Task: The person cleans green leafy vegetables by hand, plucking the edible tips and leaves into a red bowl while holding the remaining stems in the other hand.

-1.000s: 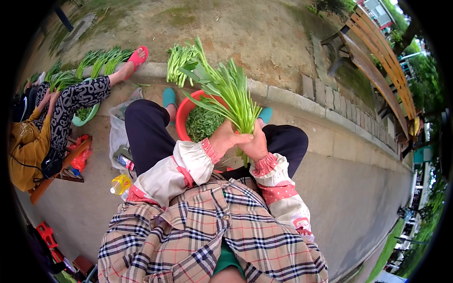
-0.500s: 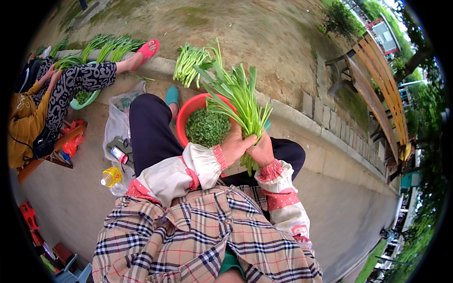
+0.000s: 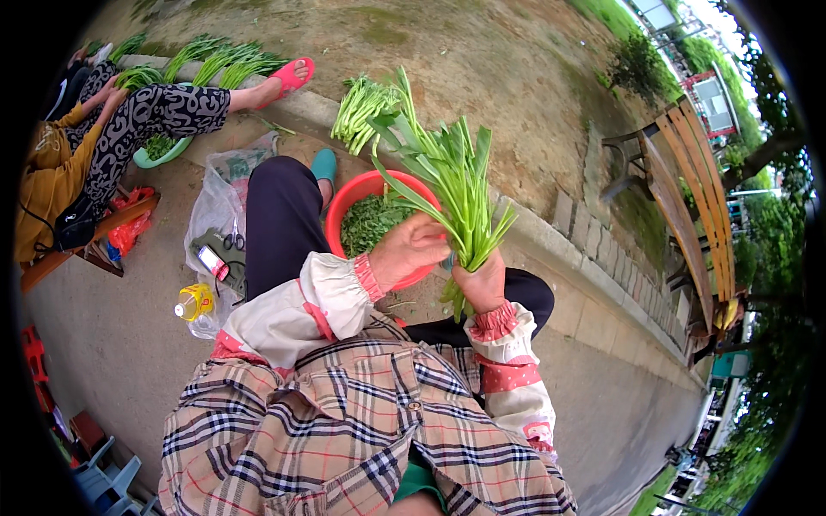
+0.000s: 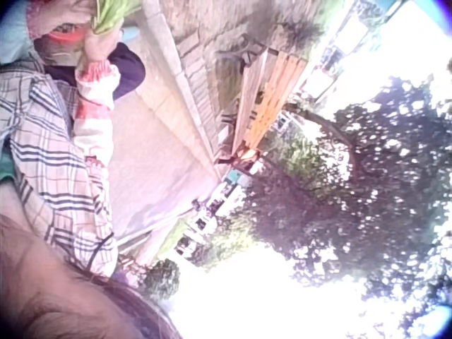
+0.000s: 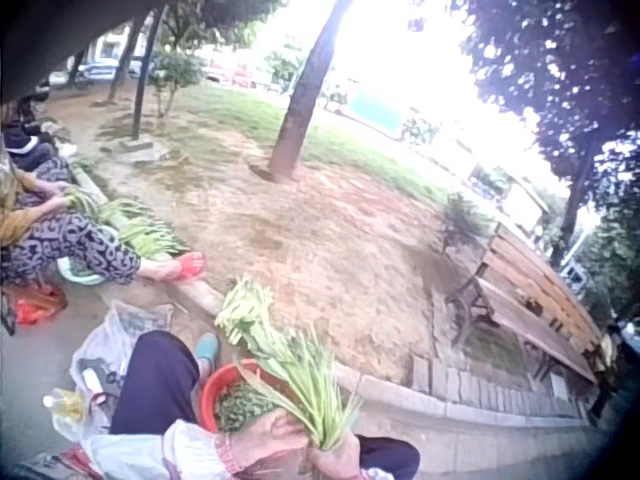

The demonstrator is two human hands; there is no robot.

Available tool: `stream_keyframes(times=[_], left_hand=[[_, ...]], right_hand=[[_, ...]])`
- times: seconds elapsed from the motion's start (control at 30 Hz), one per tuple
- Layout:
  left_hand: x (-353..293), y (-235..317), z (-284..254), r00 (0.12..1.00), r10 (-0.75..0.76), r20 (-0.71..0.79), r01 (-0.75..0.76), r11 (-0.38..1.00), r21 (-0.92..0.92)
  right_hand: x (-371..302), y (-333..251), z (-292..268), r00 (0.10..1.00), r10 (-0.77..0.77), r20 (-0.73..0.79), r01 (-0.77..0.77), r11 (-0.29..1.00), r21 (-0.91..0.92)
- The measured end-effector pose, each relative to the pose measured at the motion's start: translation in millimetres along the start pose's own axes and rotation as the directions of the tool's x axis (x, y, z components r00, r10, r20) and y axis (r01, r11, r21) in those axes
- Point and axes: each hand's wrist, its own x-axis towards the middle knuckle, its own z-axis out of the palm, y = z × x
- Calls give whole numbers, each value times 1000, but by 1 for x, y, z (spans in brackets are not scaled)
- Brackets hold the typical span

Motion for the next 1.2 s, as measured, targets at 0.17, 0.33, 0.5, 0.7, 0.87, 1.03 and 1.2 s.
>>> stream_keyframes(times=[0.17,0.33,0.5,0.7,0.87,1.03,1.2], left_hand=[[-17,12,-23,970,0,-241,-7,1000,-28],[-14,27,-17,964,42,-263,-68,993,-92],[-11,22,-21,955,133,-266,-155,986,-67],[-9,19,-37,965,200,-169,-179,975,132],[-10,18,-40,919,382,-101,-238,739,631],[-6,18,-45,794,590,145,-355,257,899],[-2,7,-58,813,580,58,-310,347,885]], right_hand=[[-8,8,-12,999,50,-8,-51,998,-30],[-14,2,-13,998,47,-48,-51,996,-79],[-16,3,-15,998,62,-16,-64,992,-106],[-17,6,-13,998,53,-46,-55,996,-63],[-20,18,-12,998,19,-59,-20,1000,-7],[-25,30,-11,995,90,35,-89,995,-44],[-30,27,-1,997,71,32,-73,996,56]])
